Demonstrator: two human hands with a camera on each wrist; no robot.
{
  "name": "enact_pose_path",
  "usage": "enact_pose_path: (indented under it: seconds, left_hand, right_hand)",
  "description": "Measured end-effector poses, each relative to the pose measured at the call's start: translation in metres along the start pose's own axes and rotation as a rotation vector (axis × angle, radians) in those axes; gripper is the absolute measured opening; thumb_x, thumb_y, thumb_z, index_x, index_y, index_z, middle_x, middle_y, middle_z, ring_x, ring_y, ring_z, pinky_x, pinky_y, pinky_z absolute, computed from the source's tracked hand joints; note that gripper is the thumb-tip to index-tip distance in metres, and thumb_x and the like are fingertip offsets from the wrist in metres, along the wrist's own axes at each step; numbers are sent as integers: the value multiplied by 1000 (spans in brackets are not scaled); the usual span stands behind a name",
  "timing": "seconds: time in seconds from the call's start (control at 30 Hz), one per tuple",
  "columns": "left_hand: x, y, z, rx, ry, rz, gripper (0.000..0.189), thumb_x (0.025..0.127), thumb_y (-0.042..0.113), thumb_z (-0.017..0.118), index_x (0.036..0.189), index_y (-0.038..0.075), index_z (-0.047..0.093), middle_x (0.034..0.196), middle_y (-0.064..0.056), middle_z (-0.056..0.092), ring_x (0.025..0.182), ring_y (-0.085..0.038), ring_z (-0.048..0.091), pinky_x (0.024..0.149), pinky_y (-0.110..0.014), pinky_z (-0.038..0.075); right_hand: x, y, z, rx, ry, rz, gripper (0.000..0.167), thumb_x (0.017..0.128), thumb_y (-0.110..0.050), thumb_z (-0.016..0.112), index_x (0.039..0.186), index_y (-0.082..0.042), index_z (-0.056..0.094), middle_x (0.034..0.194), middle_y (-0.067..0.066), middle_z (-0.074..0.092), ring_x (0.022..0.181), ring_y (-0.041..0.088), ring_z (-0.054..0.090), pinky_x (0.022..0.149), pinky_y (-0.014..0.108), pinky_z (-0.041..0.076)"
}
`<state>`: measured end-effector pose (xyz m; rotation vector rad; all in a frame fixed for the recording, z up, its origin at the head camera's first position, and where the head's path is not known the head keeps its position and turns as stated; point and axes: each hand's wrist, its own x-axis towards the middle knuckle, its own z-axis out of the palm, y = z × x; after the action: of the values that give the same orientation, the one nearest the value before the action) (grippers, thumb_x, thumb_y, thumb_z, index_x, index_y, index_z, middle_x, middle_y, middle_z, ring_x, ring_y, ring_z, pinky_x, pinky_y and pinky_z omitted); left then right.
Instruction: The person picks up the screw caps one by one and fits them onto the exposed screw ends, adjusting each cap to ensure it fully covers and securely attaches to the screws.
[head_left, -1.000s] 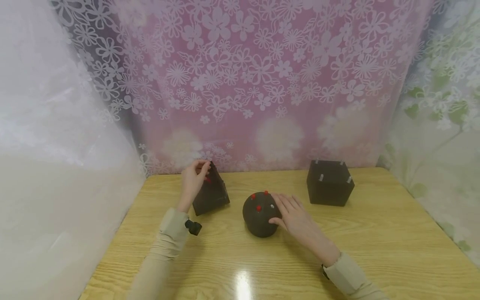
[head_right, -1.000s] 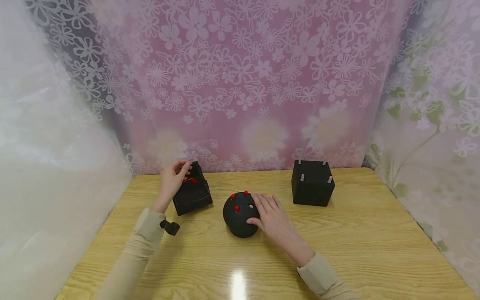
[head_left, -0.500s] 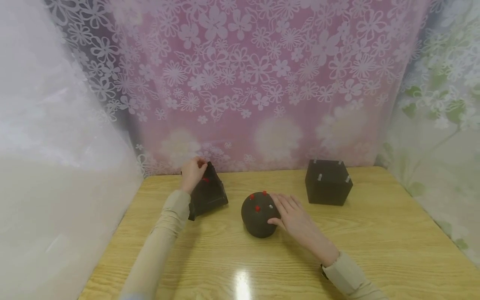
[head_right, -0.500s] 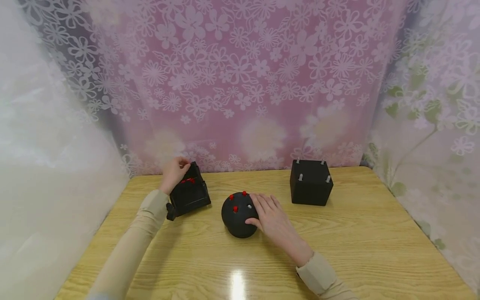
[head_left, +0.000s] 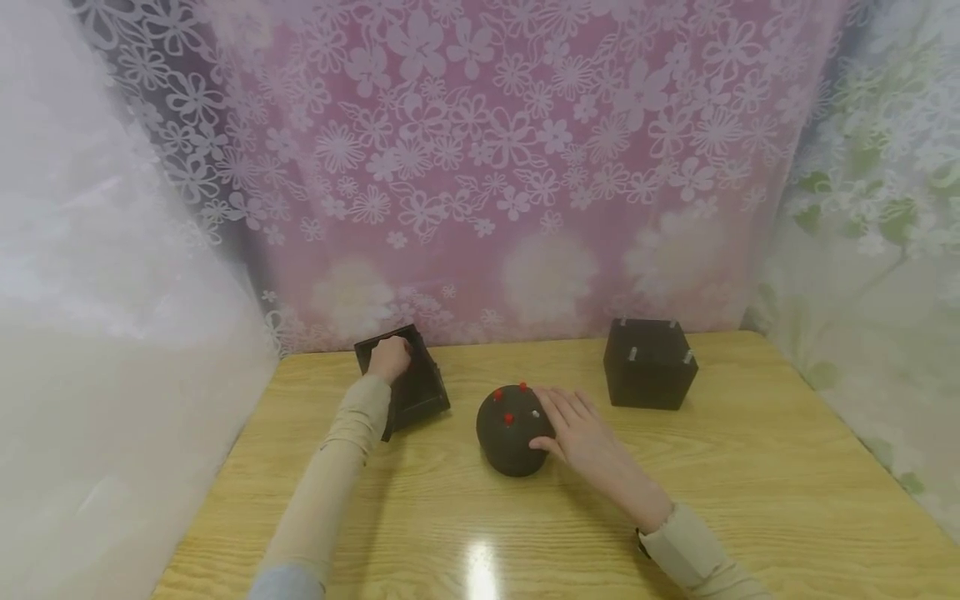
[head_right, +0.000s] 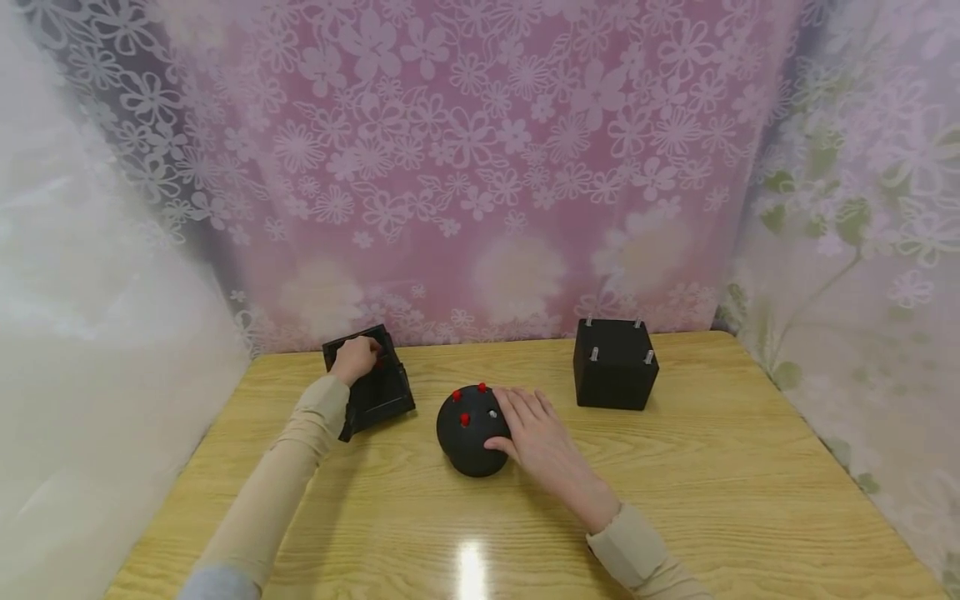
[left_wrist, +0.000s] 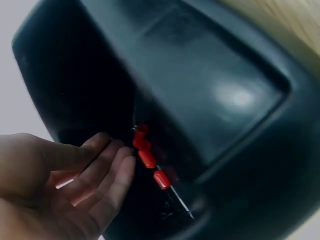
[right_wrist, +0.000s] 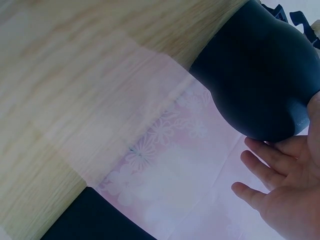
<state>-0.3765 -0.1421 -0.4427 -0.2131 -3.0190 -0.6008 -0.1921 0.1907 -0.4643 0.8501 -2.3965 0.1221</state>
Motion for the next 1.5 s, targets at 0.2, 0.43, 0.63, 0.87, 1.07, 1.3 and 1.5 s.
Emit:
enact_pose_path:
  seconds: [0.2, 0.43, 0.63, 0.87, 1.07, 1.3, 1.5]
  left_hand:
    - [1, -10, 9, 13, 5, 19, 26, 87, -1, 54, 105, -7, 72, 105, -27, 72, 97, -45, 70, 85, -55, 57]
    - [1, -14, 13, 11, 0, 7, 24, 87, -4, 56, 105, -7, 71, 103, -26, 72, 99, -45, 69, 86, -55, 57]
    - [-1, -15, 14, 75, -13, 7, 12, 86, -4, 57, 85, -5, 69, 91, -24, 73, 92, -43, 71, 81, -54, 58]
    - [-2, -14, 16, 99, -16, 15, 23, 86, -3, 58, 64, 3, 58, 81, -19, 72, 84, -39, 72, 78, -53, 59]
    - [-5, -8, 12, 101, -60, 11, 23, 88, -2, 54, 65, 2, 57, 85, -22, 72, 84, -37, 71, 75, -52, 59]
    - [-4, 4, 1, 87, -145, 1, 13, 86, -1, 55, 74, -1, 61, 87, -20, 70, 77, -29, 65, 71, -48, 58]
    - [-10, 10, -10, 49, -229, 15, 12, 90, 6, 65, 83, 1, 74, 85, -11, 72, 72, -22, 63, 68, -38, 57]
  right_hand:
    - [1, -2, 0, 16, -18, 10, 84, 102, -61, 22, 148, 6, 45, 139, 23, 58, 127, 39, 56, 112, 56, 40]
    - [1, -4, 0, 19, -14, 8, 85, 103, -61, 20, 147, 6, 46, 141, 24, 57, 129, 39, 56, 113, 56, 39]
    - [1, -5, 1, 12, 15, 3, 85, 103, -61, 20, 145, 6, 49, 138, 23, 59, 128, 38, 56, 112, 56, 41]
    - [1, -4, 2, 2, 4, 12, 85, 102, -61, 19, 146, 6, 48, 137, 23, 59, 128, 38, 56, 112, 55, 41]
    - [0, -4, 1, 13, -12, 22, 85, 102, -62, 22, 147, 6, 46, 138, 23, 58, 128, 38, 56, 114, 55, 39]
    - [0, -2, 2, 27, -20, 30, 86, 102, -62, 20, 148, 6, 44, 138, 23, 58, 129, 39, 55, 114, 56, 37]
    - [0, -2, 1, 44, -23, 36, 84, 102, -62, 21, 149, 4, 43, 139, 21, 57, 129, 38, 54, 114, 56, 38]
